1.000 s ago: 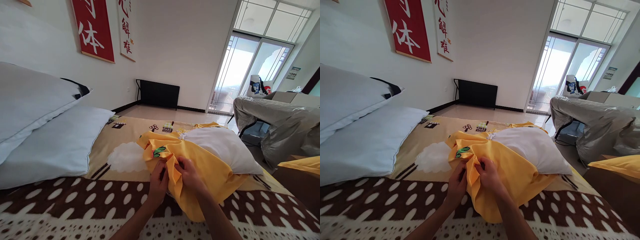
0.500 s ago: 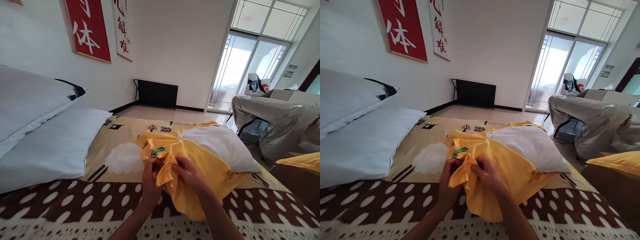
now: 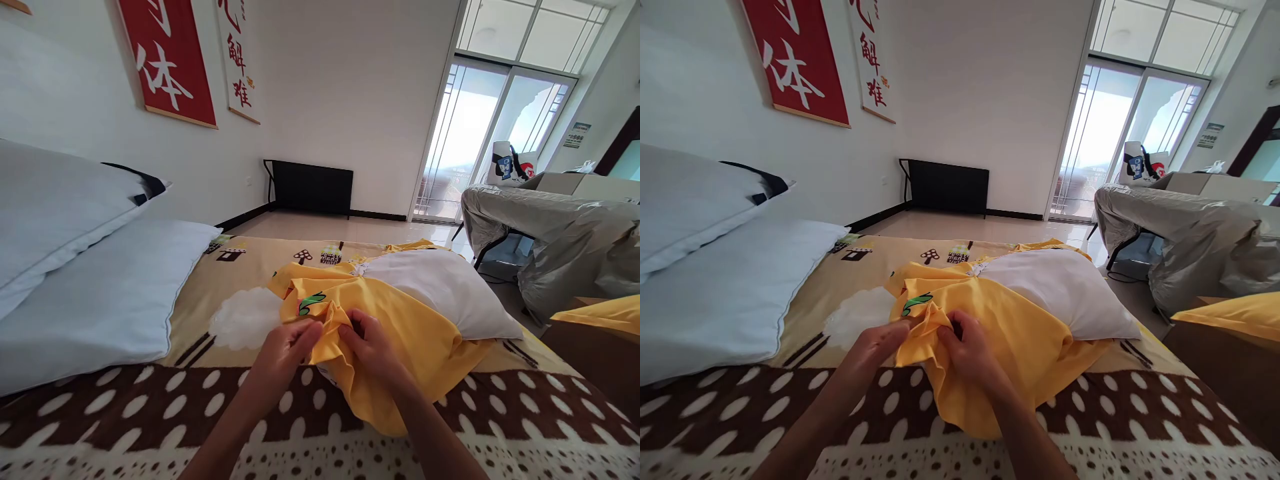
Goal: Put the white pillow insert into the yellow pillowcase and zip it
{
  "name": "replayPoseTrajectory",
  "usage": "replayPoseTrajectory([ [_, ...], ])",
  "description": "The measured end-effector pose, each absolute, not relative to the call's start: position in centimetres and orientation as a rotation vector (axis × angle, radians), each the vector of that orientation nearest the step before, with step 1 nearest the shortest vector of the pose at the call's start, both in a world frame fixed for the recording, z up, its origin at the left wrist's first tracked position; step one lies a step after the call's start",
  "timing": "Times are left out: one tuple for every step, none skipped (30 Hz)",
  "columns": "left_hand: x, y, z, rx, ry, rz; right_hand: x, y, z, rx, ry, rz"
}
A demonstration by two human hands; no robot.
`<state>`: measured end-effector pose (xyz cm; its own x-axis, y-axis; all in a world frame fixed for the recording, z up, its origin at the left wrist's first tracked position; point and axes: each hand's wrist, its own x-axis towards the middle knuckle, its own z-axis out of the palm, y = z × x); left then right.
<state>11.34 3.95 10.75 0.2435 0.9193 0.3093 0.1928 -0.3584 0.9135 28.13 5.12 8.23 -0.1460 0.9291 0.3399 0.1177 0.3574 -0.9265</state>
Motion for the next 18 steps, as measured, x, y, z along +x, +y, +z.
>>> replayPoseTrajectory([
  [11.5,3.7,11.1,1.785,1.056,1.112,28.0,5.0,8.2,-0.990,-1.571,0.904],
  [11.6,3.5,11.4,1.810,1.098,1.093,27.9,4.9,8.2,-1.004,-1.590,0.858],
  [11.7,3.3,11.5,1.809,1.142,1.097,27.8,4.8,8.2,-1.017,-1.610,0.816],
  [11.8,3.3,11.5,1.790,1.170,1.109,27.6,4.6,8.3,-1.029,-1.630,0.779],
  [11.9,3.4,11.4,1.757,1.178,1.119,27.5,4.5,8.3,-1.039,-1.653,0.748],
  [11.9,3.5,11.3,1.718,1.163,1.122,27.5,4.3,8.3,-1.048,-1.675,0.720],
  [11.9,3.7,11.3,1.678,1.129,1.116,27.4,4.2,8.3,-1.060,-1.693,0.693],
  [11.9,3.8,11.2,1.638,1.092,1.107,27.4,4.1,8.3,-1.072,-1.708,0.666],
  [11.9,3.9,11.2,1.597,1.065,1.096,27.3,4.0,8.4,-1.080,-1.720,0.642],
  [11.9,4.1,11.2,1.553,1.056,1.087,27.3,4.0,8.4,-1.083,-1.732,0.618],
  [11.8,4.2,11.1,1.507,1.056,1.074,27.3,3.9,8.4,-1.079,-1.747,0.595],
  [11.8,4.3,11.1,1.457,1.054,1.058,27.3,3.9,8.4,-1.072,-1.763,0.573],
  [11.8,4.5,11.0,1.406,1.046,1.037,27.3,4.0,8.4,-1.061,-1.777,0.556],
  [11.8,4.6,10.8,1.353,1.033,1.016,27.4,4.0,8.4,-1.052,-1.783,0.549],
  [11.7,4.7,10.7,1.303,1.012,0.995,27.4,4.1,8.4,-1.050,-1.777,0.554],
  [11.7,4.8,10.6,1.258,0.989,0.977,27.4,4.1,8.3,-1.055,-1.760,0.570],
  [11.7,4.9,10.6,1.224,0.964,0.967,27.4,4.2,8.3,-1.062,-1.737,0.590],
  [11.7,4.9,10.6,1.198,0.941,0.962,27.4,4.2,8.2,-1.069,-1.715,0.611],
])
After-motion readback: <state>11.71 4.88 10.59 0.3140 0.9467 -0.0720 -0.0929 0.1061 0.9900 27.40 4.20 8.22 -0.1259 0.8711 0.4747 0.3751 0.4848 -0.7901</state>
